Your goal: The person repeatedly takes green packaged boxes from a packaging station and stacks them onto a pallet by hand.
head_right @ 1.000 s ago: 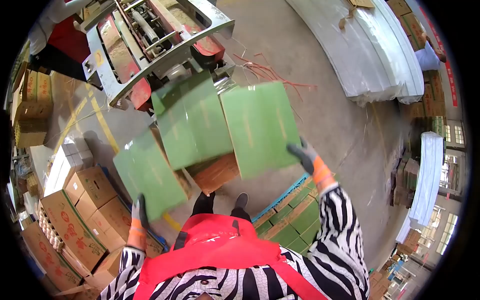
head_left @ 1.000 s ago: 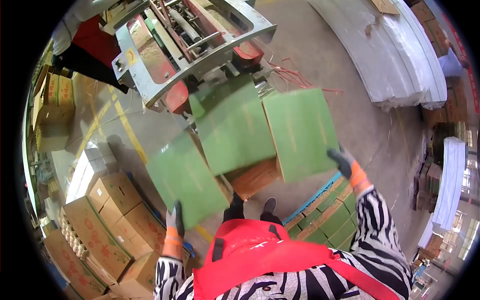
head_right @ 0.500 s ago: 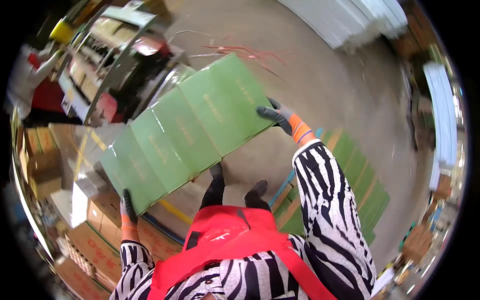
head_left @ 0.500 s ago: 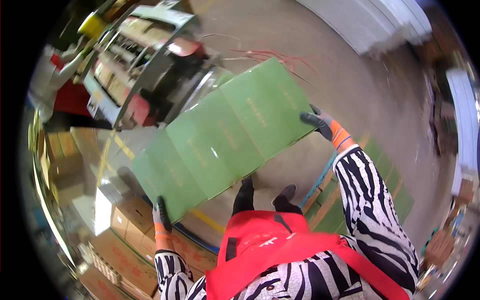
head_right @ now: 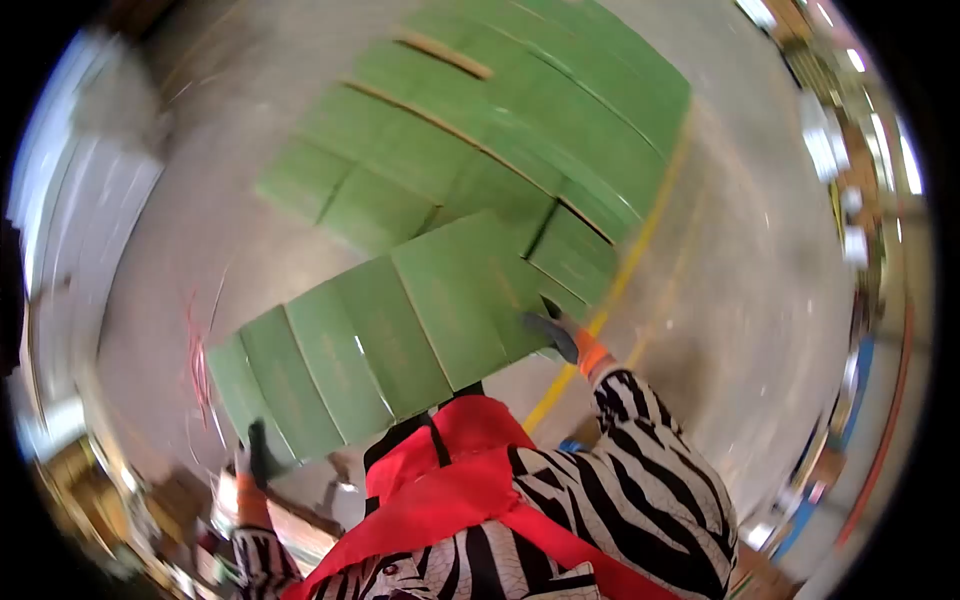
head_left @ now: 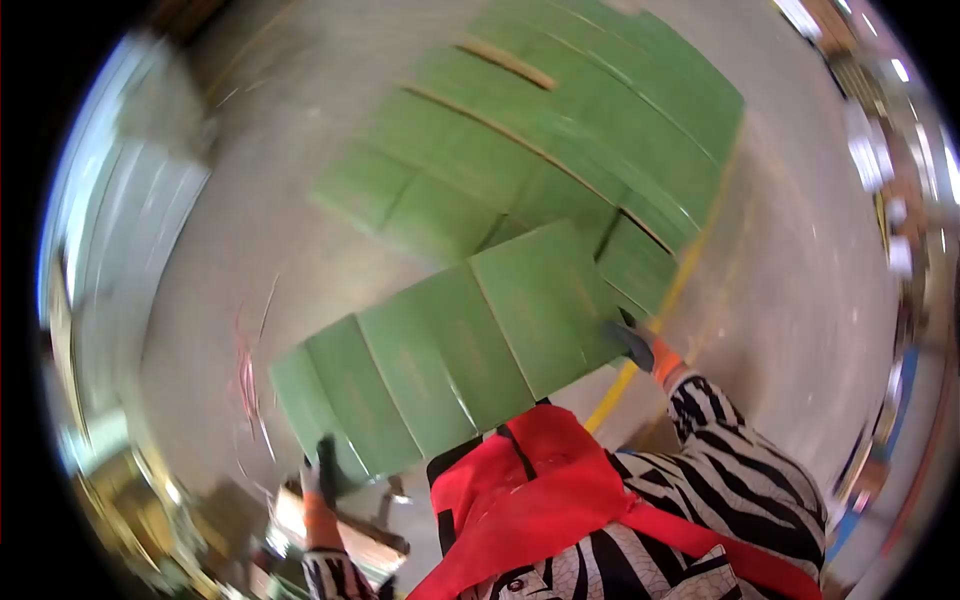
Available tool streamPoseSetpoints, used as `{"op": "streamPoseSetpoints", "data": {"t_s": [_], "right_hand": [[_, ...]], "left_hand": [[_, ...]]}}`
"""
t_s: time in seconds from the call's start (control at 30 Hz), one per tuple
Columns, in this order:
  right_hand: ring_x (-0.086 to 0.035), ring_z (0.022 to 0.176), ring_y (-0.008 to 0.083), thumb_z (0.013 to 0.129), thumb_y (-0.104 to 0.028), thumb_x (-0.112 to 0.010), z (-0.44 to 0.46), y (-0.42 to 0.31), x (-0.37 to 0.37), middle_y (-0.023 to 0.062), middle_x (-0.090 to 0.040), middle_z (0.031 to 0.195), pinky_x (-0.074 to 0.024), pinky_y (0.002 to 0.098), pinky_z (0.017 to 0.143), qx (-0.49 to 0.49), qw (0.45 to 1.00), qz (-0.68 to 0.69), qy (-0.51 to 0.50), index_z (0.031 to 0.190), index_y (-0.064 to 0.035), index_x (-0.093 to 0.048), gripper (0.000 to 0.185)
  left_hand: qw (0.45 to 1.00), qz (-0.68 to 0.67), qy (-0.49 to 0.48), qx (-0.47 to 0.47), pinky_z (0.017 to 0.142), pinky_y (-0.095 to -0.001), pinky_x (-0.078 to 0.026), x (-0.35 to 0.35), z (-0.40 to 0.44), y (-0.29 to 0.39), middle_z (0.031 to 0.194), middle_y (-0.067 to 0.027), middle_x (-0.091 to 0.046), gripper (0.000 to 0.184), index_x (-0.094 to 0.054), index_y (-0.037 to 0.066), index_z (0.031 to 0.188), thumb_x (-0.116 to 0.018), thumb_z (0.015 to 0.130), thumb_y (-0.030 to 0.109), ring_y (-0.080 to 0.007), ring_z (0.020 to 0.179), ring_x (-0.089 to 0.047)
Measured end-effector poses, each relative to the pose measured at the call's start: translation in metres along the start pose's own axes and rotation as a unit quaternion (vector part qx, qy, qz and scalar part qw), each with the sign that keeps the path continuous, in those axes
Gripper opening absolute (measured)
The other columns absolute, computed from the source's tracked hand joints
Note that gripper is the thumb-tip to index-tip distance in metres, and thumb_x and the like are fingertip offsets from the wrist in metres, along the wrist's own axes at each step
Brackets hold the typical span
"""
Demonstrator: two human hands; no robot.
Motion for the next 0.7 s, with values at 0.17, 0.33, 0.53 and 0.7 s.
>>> {"op": "streamPoseSetpoints", "data": {"t_s": [0.17, 0.33, 0.53, 0.7], "right_hand": [[-0.052, 0.109, 0.0169, 0.091, -0.022, -0.052, 0.007, 0.179, -0.058, 0.0067, -0.049, 0.127, -0.0461, 0.0311, 0.089, 0.019, 0.892, 0.342, 0.295, 0.136, -0.0073, -0.036, 0.049], [-0.051, 0.109, 0.0154, 0.089, -0.026, -0.057, -0.054, 0.162, 0.029, 0.0041, -0.051, 0.123, -0.0443, 0.0275, 0.088, 0.055, 0.857, 0.367, 0.359, 0.132, -0.0049, -0.040, 0.052], [-0.048, 0.112, 0.0130, 0.090, -0.015, -0.056, 0.004, 0.097, 0.089, 0.0053, -0.048, 0.129, -0.0420, 0.0262, 0.093, 0.110, 0.856, 0.360, 0.355, 0.134, -0.0037, -0.038, 0.049], [-0.049, 0.113, 0.0120, 0.090, -0.017, -0.057, 0.044, 0.139, 0.127, 0.0058, -0.047, 0.132, -0.0418, 0.0254, 0.094, 0.003, 0.911, 0.242, 0.332, 0.137, -0.0040, -0.034, 0.054]], "left_hand": [[0.939, 0.213, -0.268, -0.018, 0.088, -0.0283, -0.045, -0.195, 0.279, 0.134, 0.115, -0.0086, -0.059, 0.048, -0.050, -0.001, 0.124, -0.062, 0.087, 0.027, -0.0155, 0.101, -0.057], [0.907, 0.171, -0.386, 0.001, 0.087, -0.0288, -0.046, -0.347, 0.298, 0.200, 0.119, -0.0094, -0.057, 0.051, -0.050, -0.004, 0.123, -0.059, 0.088, 0.033, -0.0150, 0.104, -0.055], [0.886, 0.288, -0.349, -0.096, 0.092, -0.0298, -0.042, -0.427, 0.280, 0.295, 0.123, -0.0047, -0.054, 0.059, -0.046, 0.005, 0.130, -0.058, 0.086, 0.042, -0.0147, 0.108, -0.051], [0.808, 0.464, -0.280, -0.232, 0.094, -0.0323, -0.041, -0.395, 0.438, 0.251, 0.126, -0.0120, -0.052, 0.057, -0.042, 0.001, 0.133, -0.061, 0.087, 0.030, -0.0193, 0.108, -0.053]]}}
Point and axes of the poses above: each hand's wrist, its own z-axis towards the middle knuckle, its own x-axis out of the back of the hand, y = z × x, the point moved 5 cm from there along z, towards the middle knuckle
